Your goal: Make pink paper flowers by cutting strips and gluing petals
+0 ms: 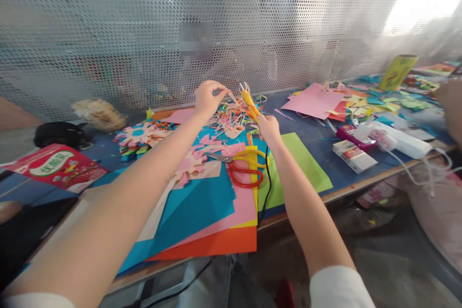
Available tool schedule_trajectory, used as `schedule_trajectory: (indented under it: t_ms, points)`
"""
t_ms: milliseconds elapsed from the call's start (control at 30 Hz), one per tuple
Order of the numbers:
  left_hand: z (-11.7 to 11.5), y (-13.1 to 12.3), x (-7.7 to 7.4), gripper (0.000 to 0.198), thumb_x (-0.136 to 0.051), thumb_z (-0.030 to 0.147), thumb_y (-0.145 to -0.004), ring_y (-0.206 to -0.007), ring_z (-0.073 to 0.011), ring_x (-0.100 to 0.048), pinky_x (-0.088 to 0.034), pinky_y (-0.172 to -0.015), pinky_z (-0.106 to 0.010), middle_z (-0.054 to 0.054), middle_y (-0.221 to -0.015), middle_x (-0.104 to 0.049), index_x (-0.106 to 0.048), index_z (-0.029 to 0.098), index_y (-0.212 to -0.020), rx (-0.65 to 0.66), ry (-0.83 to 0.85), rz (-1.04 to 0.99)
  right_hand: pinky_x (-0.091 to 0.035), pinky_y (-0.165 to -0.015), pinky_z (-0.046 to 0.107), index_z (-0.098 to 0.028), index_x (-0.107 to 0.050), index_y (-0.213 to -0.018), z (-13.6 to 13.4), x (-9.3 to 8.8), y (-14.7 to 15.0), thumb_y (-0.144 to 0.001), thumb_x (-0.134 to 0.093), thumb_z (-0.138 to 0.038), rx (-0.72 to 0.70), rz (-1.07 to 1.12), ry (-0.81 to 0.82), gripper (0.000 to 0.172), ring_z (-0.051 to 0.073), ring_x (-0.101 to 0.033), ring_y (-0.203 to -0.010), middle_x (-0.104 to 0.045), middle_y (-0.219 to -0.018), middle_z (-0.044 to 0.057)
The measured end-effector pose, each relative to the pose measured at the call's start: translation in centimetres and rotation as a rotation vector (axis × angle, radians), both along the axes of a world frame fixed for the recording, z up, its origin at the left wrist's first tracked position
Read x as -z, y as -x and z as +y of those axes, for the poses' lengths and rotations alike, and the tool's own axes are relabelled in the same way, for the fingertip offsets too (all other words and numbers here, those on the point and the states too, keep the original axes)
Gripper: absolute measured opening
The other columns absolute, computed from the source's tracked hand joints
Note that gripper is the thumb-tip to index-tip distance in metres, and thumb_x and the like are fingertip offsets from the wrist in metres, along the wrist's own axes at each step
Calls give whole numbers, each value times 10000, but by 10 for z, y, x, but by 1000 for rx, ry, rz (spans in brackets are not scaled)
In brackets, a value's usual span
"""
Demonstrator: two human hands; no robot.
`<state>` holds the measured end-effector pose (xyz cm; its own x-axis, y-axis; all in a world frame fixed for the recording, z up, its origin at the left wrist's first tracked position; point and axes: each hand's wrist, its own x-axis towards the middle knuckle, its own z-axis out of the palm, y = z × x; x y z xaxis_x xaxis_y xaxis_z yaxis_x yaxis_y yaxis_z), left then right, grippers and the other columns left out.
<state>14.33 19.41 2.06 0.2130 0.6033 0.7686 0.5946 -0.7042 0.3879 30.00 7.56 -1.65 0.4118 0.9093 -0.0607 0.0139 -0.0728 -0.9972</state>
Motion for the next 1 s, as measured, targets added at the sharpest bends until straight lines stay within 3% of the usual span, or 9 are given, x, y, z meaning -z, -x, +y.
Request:
schedule_trajectory:
  t_ms: [100, 167, 267, 400, 667, 833, 1000]
  points:
    - [8, 2, 5, 146, -562, 249, -798, -962, -225, -595, -397, -905, -367, -59, -944, -696, -701, 204, -814, 18, 95, 28, -171, -288, 163, -159, -518, -727, -1, -2, 2, -761, -468, -213, -19, 39, 9, 82, 36, -248, -300, -337, -410, -82]
    - [11, 2, 11, 228, -548, 269, -811, -957, -209, -604, -419, -895, -352, -77, -1005, -689, -676, 189, -981, 67, 142, 5, -166, -284, 167, -158, -510, -725, -2, -4, 3, -767, -440, -198, -32, 70, 17, 91, 39, -241, -295, -337, -411, -81]
    - [13, -2, 20, 426, -589, 298, -787, -949, -182, -624, -461, -871, -324, -118, -1109, -656, -566, 148, -1185, 264, 248, -44, -160, -283, 167, -157, -506, -731, -5, -7, 5, -782, -408, -190, -55, 119, 25, 115, 40, -232, -295, -340, -412, -79]
    - [8, -7, 27, 388, -625, 270, -759, -973, -181, -636, -471, -897, -328, -129, -1098, -667, -608, 130, -1121, 451, 322, -47, -147, -290, 163, -160, -519, -719, -6, -8, 6, -785, -423, -189, -82, 155, 28, 121, 31, -219, -296, -334, -417, -81]
    - [-8, -16, 28, 216, -671, 274, -707, -915, -213, -660, -504, -852, -339, -89, -938, -722, -716, 137, -868, 379, 306, -100, -140, -299, 151, -176, -468, -656, -6, -9, 5, -783, -419, -174, -94, 190, 35, 135, 24, -208, -296, -315, -408, -87]
    - [-1, -17, 34, 184, -652, 265, -709, -872, -198, -667, -519, -803, -315, -70, -910, -727, -711, 151, -841, 376, 316, -152, -144, -298, 150, -170, -477, -656, -8, -11, 6, -795, -400, -192, -111, 212, 42, 161, 24, -218, -297, -350, -417, -75]
    - [-7, -16, 34, 171, -618, 260, -728, -798, -172, -658, -501, -712, -255, -63, -867, -727, -712, 149, -819, 288, 237, -110, -141, -300, 156, -161, -497, -665, -8, -11, 7, -796, -399, -186, -95, 236, 37, 166, 25, -219, -297, -351, -417, -74]
